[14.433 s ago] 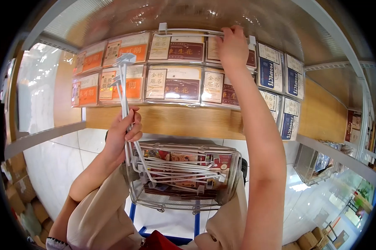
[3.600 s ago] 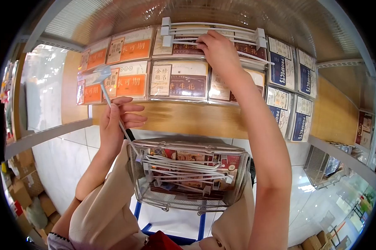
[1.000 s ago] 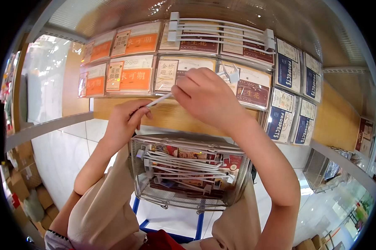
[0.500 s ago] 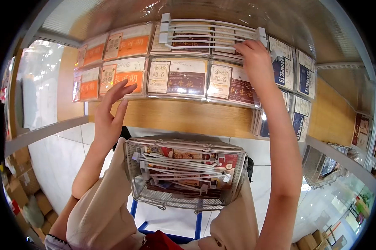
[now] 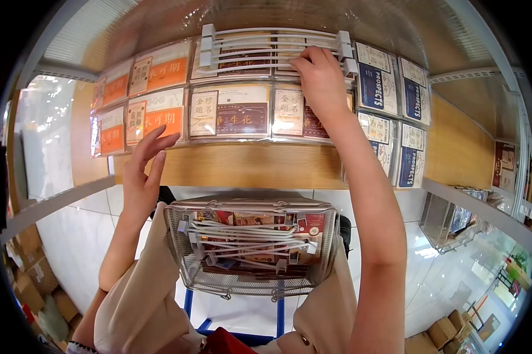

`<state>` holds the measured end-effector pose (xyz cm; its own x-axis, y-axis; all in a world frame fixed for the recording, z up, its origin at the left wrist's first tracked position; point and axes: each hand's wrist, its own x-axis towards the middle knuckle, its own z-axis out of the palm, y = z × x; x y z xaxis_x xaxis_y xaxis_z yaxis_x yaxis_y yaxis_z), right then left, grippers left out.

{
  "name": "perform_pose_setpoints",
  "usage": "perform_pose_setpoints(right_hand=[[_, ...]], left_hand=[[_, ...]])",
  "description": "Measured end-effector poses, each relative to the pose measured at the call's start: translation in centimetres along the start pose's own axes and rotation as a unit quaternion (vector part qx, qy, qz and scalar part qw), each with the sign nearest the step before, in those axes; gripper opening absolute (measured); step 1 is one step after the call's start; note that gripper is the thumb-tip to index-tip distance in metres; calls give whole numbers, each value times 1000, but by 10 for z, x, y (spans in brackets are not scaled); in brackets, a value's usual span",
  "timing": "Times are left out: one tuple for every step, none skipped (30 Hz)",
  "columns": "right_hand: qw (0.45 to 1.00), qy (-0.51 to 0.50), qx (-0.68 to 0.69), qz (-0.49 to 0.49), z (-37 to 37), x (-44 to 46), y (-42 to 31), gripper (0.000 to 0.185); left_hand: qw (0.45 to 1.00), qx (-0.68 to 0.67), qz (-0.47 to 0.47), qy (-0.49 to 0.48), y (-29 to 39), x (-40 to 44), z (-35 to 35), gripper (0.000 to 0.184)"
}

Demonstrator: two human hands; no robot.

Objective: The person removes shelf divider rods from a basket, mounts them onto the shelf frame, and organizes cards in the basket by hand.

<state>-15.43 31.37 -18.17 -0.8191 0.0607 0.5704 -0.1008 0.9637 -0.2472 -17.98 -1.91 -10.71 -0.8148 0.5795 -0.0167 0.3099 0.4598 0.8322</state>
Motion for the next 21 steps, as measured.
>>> perform_pose_setpoints(right_hand=[[1000,5,1,0,2,-1,0,13],[1000,10,2,0,4,-2,1,11],[1000,12,1,0,5,-2,2,11],[1000,15,1,0,7,-3,4,11],[1000,17,1,0,9,-3,4,11],[1000,17,-1,-1,9,-3,5,10],[1000,18,-4,-2,9,-3,5,10],[1000,18,-6,-3,10,-3,5,10],[1000,19,-4,-2,10,-3,4,9],[1000,21,-2,0,9,-3,3,9],[1000,22,1,1,9,-3,3,9],[1000,21,1,1,9,-3,3,9],[1000,21,1,0,10,-3,3,8],[1000,21,2,0,10,-3,3,8],[1000,20,3,1,10,-3,3,8],[1000,19,5,2,10,-3,3,8],[1000,18,6,3,9,-3,3,8],[1000,21,7,3,10,-3,3,8],[1000,23,8,4,10,-3,4,8],[1000,26,9,4,10,-3,4,8],[1000,27,12,4,10,-4,5,9]], left_hand=[[1000,-1,1,0,-1,0,1,38],[1000,-1,2,0,-1,0,1,38],[1000,-1,3,-1,-2,0,1,38],[1000,-1,4,-2,-2,-1,2,38],[1000,0,6,-2,-2,-1,2,38],[1000,0,7,-2,-2,-1,2,37],[1000,1,6,-2,-2,-1,2,37],[1000,1,4,-2,-2,-1,2,37],[1000,2,3,-2,-2,-1,2,37],[1000,4,4,-2,-2,-1,2,37],[1000,6,5,-3,-3,-1,2,37],[1000,9,6,-3,-3,-1,2,37],[1000,8,8,-4,-3,-1,3,37],[1000,7,9,-4,-3,-1,3,37],[1000,6,9,-5,-3,-1,3,37],[1000,6,8,-5,-3,-1,3,37],[1000,6,7,-5,-3,-1,3,37],[1000,6,6,-5,-3,-1,2,37],[1000,3,4,-5,-3,-1,2,37],[1000,1,2,-5,-2,-2,2,37],[1000,-1,0,-4,-2,-2,2,37]])
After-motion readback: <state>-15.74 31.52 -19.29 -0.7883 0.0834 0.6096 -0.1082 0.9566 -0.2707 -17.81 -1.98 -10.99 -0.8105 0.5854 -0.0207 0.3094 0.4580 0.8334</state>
